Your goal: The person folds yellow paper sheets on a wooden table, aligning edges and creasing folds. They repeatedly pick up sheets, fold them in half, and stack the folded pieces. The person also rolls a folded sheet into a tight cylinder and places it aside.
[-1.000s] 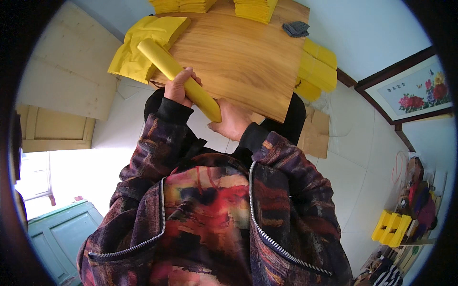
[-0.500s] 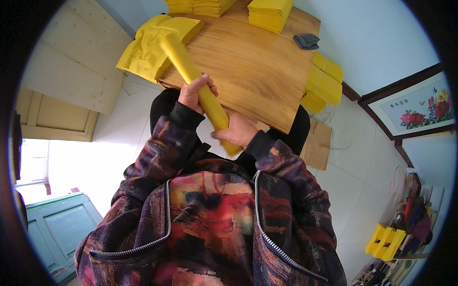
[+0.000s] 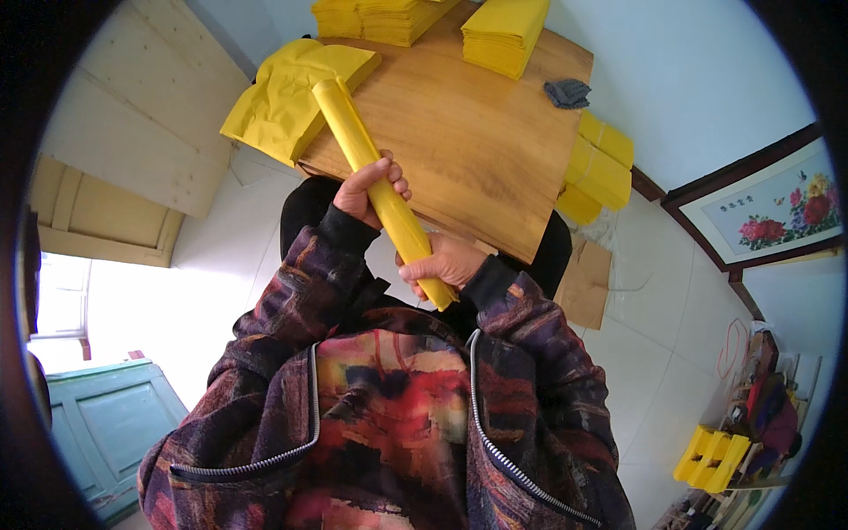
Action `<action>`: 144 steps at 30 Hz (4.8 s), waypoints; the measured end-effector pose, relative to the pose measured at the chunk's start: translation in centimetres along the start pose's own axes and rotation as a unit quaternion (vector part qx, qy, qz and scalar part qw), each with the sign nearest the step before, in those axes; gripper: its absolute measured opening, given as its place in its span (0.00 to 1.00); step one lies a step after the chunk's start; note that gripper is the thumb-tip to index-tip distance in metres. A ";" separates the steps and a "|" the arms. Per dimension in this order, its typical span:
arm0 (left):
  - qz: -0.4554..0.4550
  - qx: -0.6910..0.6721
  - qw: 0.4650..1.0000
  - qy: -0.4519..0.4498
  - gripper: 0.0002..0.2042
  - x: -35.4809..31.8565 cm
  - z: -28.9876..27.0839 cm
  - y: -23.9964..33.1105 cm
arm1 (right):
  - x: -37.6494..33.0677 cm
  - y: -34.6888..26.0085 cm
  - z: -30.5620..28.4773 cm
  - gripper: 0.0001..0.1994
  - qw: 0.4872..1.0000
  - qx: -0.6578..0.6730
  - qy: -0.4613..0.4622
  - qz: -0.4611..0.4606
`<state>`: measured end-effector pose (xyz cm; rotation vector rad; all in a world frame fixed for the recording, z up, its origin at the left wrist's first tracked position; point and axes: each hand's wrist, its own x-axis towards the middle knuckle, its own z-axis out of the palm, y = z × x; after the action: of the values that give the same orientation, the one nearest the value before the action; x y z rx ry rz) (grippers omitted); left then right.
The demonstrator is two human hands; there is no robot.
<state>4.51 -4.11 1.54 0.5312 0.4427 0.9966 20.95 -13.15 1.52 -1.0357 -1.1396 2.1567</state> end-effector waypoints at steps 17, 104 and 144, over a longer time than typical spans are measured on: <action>0.024 -0.060 0.998 0.016 0.09 0.0 -0.5 0.6 | 0.2 0.1 -0.3 0.17 0.973 -0.208 0.089 -0.041; -0.052 -0.116 0.991 -0.038 0.24 6.3 -2.1 -5.6 | -0.4 -2.5 -7.9 0.13 0.882 -0.372 0.288 -0.031; 0.135 0.858 0.464 -0.176 0.32 6.1 0.4 -1.0 | 9.5 -15.8 -26.4 0.09 0.589 -0.751 0.298 0.008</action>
<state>8.29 0.71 0.56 2.6894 0.9252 0.3046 37.51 14.46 1.39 -2.0556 -2.4343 0.1317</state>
